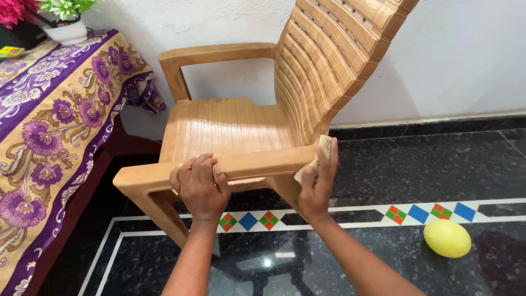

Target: The person wipes a wooden chair with a cloth, cleaning the backrest, seat, armrests, and legs. They reposition the chair to access different sides and continue wiping the underside and back of the chair.

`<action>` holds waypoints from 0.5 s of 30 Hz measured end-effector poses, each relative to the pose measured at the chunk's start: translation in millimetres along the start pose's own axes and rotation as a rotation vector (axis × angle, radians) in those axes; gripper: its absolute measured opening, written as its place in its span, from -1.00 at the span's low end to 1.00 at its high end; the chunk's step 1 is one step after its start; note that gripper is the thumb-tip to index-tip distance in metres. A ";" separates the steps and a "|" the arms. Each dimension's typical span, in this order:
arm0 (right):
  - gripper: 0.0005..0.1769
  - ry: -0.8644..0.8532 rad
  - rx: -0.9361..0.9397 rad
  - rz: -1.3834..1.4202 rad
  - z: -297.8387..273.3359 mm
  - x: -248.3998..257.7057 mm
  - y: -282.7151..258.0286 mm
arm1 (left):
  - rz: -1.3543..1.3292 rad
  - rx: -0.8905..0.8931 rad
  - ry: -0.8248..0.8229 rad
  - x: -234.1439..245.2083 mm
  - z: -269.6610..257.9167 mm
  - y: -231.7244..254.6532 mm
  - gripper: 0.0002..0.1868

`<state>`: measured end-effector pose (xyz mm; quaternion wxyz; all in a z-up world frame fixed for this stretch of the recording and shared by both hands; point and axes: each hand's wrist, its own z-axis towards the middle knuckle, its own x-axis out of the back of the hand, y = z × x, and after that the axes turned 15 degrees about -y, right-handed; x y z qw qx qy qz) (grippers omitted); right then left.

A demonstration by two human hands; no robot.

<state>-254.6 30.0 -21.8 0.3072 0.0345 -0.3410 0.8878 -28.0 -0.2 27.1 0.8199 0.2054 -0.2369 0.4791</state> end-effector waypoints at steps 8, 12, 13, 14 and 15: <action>-0.67 0.009 -0.146 -0.087 18.6 4.2 -17.0 | 0.004 -0.005 0.008 -1.8 -0.6 -0.8 -0.86; -0.69 -0.120 0.136 -0.374 9.1 -0.7 -36.0 | -0.001 0.003 0.002 -0.3 -0.1 1.3 -0.86; -0.69 -0.183 0.204 -0.396 8.4 -2.1 -38.1 | 0.001 -0.003 0.007 0.0 1.0 0.1 -0.85; -0.68 -0.228 0.203 -0.354 11.1 -0.7 -36.0 | 0.000 -0.006 0.007 -0.5 0.3 0.0 -0.85; -0.66 -0.273 0.203 -0.311 18.7 2.0 -30.0 | -0.002 -0.008 0.007 -1.3 -0.5 0.1 -0.85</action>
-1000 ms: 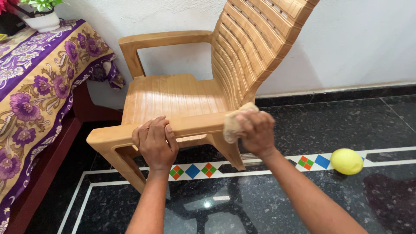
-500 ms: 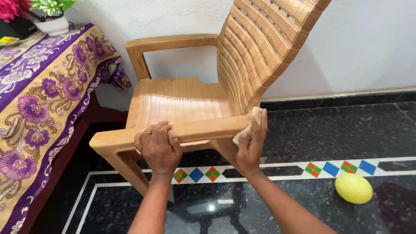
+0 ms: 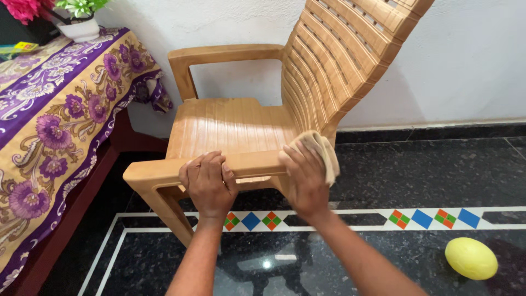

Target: The person wipes a wooden chair with a cloth, cleaning the backrest, seat, armrests, and legs. They reposition the chair to access different sides and continue wiping the underside and back of the chair.

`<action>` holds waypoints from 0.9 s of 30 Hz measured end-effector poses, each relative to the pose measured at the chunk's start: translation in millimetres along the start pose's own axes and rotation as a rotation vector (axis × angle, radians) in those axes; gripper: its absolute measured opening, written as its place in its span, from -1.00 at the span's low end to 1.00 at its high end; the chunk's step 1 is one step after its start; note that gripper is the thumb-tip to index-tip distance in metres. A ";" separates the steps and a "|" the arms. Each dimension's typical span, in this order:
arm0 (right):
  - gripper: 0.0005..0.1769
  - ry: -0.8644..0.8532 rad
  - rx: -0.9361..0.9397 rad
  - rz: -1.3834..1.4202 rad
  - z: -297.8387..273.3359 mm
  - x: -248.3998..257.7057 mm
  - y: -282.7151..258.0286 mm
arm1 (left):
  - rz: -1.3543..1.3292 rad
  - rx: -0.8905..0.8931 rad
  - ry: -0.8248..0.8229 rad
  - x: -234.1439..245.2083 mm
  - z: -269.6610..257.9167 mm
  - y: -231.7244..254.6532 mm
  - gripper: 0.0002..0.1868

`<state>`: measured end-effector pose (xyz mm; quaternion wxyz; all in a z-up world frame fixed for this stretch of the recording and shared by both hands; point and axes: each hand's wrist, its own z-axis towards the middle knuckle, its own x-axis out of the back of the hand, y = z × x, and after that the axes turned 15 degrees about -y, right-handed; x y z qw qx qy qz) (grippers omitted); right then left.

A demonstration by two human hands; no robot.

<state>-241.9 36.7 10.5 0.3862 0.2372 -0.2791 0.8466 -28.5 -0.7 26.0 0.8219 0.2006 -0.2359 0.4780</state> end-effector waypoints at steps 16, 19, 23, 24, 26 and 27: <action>-0.59 -0.009 0.108 -0.366 -27.2 1.1 59.1 | -0.011 -0.008 0.011 -2.9 -0.1 -1.0 -0.85; -0.51 0.188 -0.123 0.050 -29.9 2.6 65.6 | 0.003 -0.005 0.010 -3.7 -0.5 -0.1 -0.84; -0.52 0.207 -0.058 -0.180 -36.5 -24.3 45.0 | 0.004 -0.008 0.017 -4.8 1.3 -0.5 -0.83; -0.51 0.184 -0.054 -0.258 -38.1 -28.4 44.9 | 0.005 -0.009 0.021 -4.7 1.7 -0.8 -0.83; -0.50 0.121 0.006 -0.391 -42.1 -32.7 53.5 | -0.008 -0.005 0.012 -4.3 1.1 -0.7 -0.84; -0.51 0.085 0.064 -0.448 -42.5 -26.5 66.6 | -0.015 -0.004 0.006 -4.3 0.4 -0.2 -0.84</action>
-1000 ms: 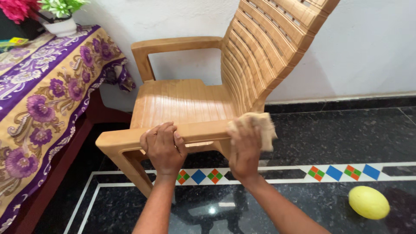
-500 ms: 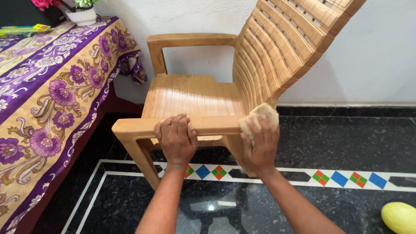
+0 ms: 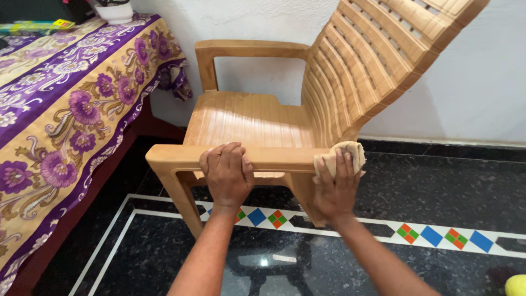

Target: The person wipes a wooden chair with a cloth, cleaning the backrest, seat, armrests, and legs. They reposition the chair to access different sides and continue wiping the underside and back of the chair.

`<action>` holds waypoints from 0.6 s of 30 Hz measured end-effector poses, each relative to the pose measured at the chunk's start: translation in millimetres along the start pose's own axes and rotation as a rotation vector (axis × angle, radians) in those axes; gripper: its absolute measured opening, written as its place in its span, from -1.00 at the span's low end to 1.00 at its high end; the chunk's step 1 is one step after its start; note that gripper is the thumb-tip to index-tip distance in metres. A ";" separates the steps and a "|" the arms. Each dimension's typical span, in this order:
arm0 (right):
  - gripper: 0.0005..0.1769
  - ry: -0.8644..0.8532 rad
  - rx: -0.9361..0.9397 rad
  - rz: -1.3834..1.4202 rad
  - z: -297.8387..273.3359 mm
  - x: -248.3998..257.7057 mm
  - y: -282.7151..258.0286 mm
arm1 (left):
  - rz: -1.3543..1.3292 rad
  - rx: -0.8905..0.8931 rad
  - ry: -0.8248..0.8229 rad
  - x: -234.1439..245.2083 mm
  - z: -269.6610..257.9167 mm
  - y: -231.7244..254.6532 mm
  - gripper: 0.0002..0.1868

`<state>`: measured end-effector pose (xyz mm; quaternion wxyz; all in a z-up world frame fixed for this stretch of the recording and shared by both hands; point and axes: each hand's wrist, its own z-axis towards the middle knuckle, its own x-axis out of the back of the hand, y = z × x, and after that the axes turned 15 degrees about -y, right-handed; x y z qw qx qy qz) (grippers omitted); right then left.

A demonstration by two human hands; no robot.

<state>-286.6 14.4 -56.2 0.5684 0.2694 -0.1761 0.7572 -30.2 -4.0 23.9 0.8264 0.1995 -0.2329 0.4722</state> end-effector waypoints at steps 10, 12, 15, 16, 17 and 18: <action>-0.49 -0.057 -0.231 0.079 20.6 20.5 -36.0 | -0.022 -0.003 0.023 1.0 2.3 2.7 -0.84; -0.48 -0.109 -0.135 0.096 36.0 26.4 -63.1 | -0.037 -0.004 0.026 0.8 1.7 2.7 -0.83; -0.47 -0.206 -0.049 0.160 55.4 37.8 -90.6 | -0.095 0.015 0.009 1.5 0.2 3.0 -0.82; -0.47 -0.241 -0.026 0.193 61.3 39.6 -96.1 | -0.138 0.015 0.005 2.3 0.2 3.3 -0.78; -0.48 -0.225 -0.027 0.274 66.3 41.9 -95.7 | -0.180 0.016 0.001 2.8 0.9 4.2 -0.73; -0.49 -0.210 -0.025 0.371 69.9 43.0 -95.1 | -0.210 0.021 -0.007 7.1 -0.9 2.1 -0.68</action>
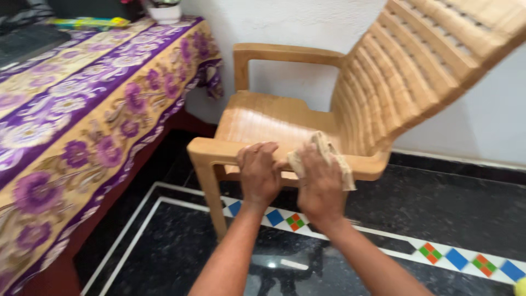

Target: The person wipes a wooden chair with a cloth, cleaning the backrest, seat, armrests, and legs. They reposition the chair to access different sides and continue wiping the underside and back of the chair.

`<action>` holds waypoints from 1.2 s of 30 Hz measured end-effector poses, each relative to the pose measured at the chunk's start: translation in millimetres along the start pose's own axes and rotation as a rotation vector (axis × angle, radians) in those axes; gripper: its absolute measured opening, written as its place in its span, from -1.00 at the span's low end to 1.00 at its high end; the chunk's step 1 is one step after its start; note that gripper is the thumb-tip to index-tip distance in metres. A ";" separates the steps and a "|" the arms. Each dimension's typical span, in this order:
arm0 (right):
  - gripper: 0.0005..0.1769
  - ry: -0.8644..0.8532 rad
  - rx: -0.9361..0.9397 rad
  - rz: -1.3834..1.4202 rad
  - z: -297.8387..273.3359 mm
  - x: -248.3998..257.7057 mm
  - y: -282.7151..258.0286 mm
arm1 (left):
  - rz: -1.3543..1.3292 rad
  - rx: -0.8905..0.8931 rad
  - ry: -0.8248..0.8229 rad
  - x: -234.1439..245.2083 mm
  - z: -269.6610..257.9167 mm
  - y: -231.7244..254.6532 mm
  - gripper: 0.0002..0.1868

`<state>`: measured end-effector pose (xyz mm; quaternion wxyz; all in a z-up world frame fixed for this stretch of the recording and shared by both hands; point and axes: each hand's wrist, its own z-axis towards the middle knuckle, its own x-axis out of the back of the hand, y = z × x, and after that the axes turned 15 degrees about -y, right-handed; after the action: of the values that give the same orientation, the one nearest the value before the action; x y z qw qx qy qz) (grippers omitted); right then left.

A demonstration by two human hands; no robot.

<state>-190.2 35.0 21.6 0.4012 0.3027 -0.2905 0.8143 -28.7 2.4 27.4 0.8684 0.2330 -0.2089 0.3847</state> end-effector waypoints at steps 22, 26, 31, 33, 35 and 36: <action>-0.57 -0.492 -0.518 0.477 80.5 36.6 55.3 | 0.321 -0.204 -0.274 -27.2 -11.1 -11.0 -0.31; -0.53 -0.796 -0.500 -0.103 94.0 23.1 59.5 | 0.373 -0.121 -0.088 -5.9 -17.9 -70.2 -0.21; -0.47 -0.848 -0.475 -0.061 97.4 19.4 61.9 | 0.334 0.218 0.032 37.2 -4.6 -116.0 -0.50; -0.47 -0.854 -0.481 -0.048 94.9 20.4 59.2 | 0.210 0.249 0.195 46.1 -1.6 -117.0 -0.60; -0.47 -0.846 -0.517 -0.036 95.6 21.1 56.0 | -0.013 0.368 0.314 43.3 4.1 -114.8 -0.61; -0.47 -0.840 -0.519 -0.041 96.0 21.0 54.2 | -0.124 0.428 0.374 40.1 4.7 -113.4 -0.61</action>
<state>-220.6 -51.3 86.6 0.3273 0.5006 -0.6143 0.5147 82.0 -44.9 25.3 0.8448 0.3481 0.0553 0.4026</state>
